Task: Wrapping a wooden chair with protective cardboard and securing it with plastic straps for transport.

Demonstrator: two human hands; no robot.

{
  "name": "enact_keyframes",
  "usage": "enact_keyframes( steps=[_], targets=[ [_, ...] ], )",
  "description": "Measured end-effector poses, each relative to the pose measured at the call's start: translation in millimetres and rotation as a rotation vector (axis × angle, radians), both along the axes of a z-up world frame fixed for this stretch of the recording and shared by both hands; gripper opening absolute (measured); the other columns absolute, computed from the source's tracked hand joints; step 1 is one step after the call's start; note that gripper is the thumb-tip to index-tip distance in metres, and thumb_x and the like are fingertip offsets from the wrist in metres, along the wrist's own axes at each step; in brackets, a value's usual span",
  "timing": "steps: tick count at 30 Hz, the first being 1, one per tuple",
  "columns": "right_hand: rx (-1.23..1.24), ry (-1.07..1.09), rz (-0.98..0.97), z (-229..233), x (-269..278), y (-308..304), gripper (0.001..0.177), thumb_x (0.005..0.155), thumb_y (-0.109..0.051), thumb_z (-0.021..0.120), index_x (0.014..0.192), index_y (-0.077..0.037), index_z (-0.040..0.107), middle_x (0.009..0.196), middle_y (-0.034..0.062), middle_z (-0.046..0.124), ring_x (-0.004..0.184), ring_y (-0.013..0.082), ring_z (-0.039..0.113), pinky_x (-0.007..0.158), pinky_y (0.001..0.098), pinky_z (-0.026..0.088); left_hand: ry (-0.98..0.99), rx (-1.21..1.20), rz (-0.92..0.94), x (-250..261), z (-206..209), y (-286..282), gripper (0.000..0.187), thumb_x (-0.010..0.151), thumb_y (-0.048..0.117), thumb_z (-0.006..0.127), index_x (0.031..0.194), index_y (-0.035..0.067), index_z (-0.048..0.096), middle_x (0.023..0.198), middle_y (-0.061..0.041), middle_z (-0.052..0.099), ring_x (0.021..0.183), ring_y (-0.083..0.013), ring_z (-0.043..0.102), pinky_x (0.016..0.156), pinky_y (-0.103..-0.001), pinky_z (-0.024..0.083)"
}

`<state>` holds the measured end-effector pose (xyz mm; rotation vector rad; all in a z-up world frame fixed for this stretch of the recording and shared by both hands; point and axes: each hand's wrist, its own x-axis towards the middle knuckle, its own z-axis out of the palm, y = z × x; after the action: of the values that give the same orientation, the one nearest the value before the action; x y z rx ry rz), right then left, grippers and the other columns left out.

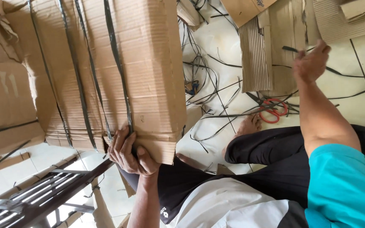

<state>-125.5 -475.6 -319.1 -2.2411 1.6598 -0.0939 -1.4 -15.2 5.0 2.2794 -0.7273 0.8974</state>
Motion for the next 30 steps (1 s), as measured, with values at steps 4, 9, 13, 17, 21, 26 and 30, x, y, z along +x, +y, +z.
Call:
enact_keyframes(
  steps=[4, 9, 13, 17, 21, 26, 30],
  targets=[
    [-0.166, -0.347, 0.615, 40, 27, 48, 0.063, 0.106, -0.055, 0.054, 0.137, -0.001, 0.054, 0.129, 0.0240, 0.056, 0.114, 0.0376, 0.056, 0.074, 0.0497, 0.057, -0.048, -0.013, 0.002, 1, -1, -2, 0.038, 0.105, 0.034, 0.042, 0.102, 0.005, 0.067, 0.115, -0.015, 0.072, 0.113, -0.0343, 0.066, 0.103, -0.043, 0.044],
    [-0.465, -0.410, 1.222, 11, 36, 128, 0.072, 0.089, -0.077, 0.046, 0.120, -0.020, 0.076, 0.135, 0.0141, 0.063, 0.126, 0.0401, 0.060, 0.101, 0.0483, 0.050, -0.095, -0.029, -0.075, 9, -13, 11, 0.045, 0.100, 0.038, 0.042, 0.102, 0.006, 0.073, 0.112, -0.016, 0.075, 0.109, -0.0355, 0.065, 0.105, -0.044, 0.044],
    [-0.417, 0.317, 1.221, -21, 14, 117, 0.040, 0.095, -0.047, 0.052, 0.111, -0.020, 0.077, 0.132, 0.0072, 0.063, 0.133, 0.0340, 0.050, 0.105, 0.0547, 0.037, -0.148, -0.030, -0.067, 12, -12, 11, 0.045, 0.099, 0.039, 0.042, 0.100, 0.008, 0.075, 0.109, -0.014, 0.076, 0.106, -0.0335, 0.068, 0.102, -0.042, 0.046],
    [-0.497, 1.317, 0.770, -106, -35, 32, 0.091, 0.090, -0.062, 0.033, 0.170, -0.025, 0.010, 0.179, 0.0069, 0.001, 0.162, 0.0370, -0.001, 0.122, 0.0668, -0.001, -0.181, -0.064, -0.078, 14, -11, 6, 0.046, 0.101, 0.042, 0.040, 0.101, 0.012, 0.075, 0.110, -0.010, 0.076, 0.105, -0.0312, 0.068, 0.100, -0.041, 0.045],
    [-0.163, 0.628, 0.615, -52, -30, 14, 0.037, 0.098, -0.037, 0.058, 0.099, -0.008, 0.080, 0.102, 0.0218, 0.073, 0.098, 0.0428, 0.063, 0.072, 0.0532, 0.043, -0.201, -0.066, -0.062, 15, -12, 8, 0.046, 0.101, 0.043, 0.042, 0.102, 0.012, 0.076, 0.110, -0.008, 0.076, 0.105, -0.0300, 0.068, 0.101, -0.041, 0.046],
    [-0.105, 0.239, 0.673, -25, 6, 56, 0.024, 0.105, -0.026, 0.057, 0.122, -0.010, 0.063, 0.104, 0.0151, 0.066, 0.100, 0.0360, 0.063, 0.074, 0.0456, 0.049, -0.223, -0.046, -0.078, 17, -10, 7, 0.046, 0.103, 0.043, 0.039, 0.103, 0.013, 0.075, 0.109, -0.006, 0.075, 0.106, -0.0275, 0.069, 0.101, -0.039, 0.044],
    [0.224, -0.198, 0.488, -38, 13, 74, 0.025, 0.098, -0.015, 0.066, 0.122, -0.017, 0.059, 0.100, 0.0158, 0.074, 0.095, 0.0386, 0.073, 0.070, 0.0458, 0.059, -0.226, -0.032, -0.063, 19, -15, 10, 0.046, 0.103, 0.043, 0.040, 0.104, 0.015, 0.076, 0.110, -0.005, 0.076, 0.108, -0.0272, 0.069, 0.102, -0.039, 0.043]
  ],
)
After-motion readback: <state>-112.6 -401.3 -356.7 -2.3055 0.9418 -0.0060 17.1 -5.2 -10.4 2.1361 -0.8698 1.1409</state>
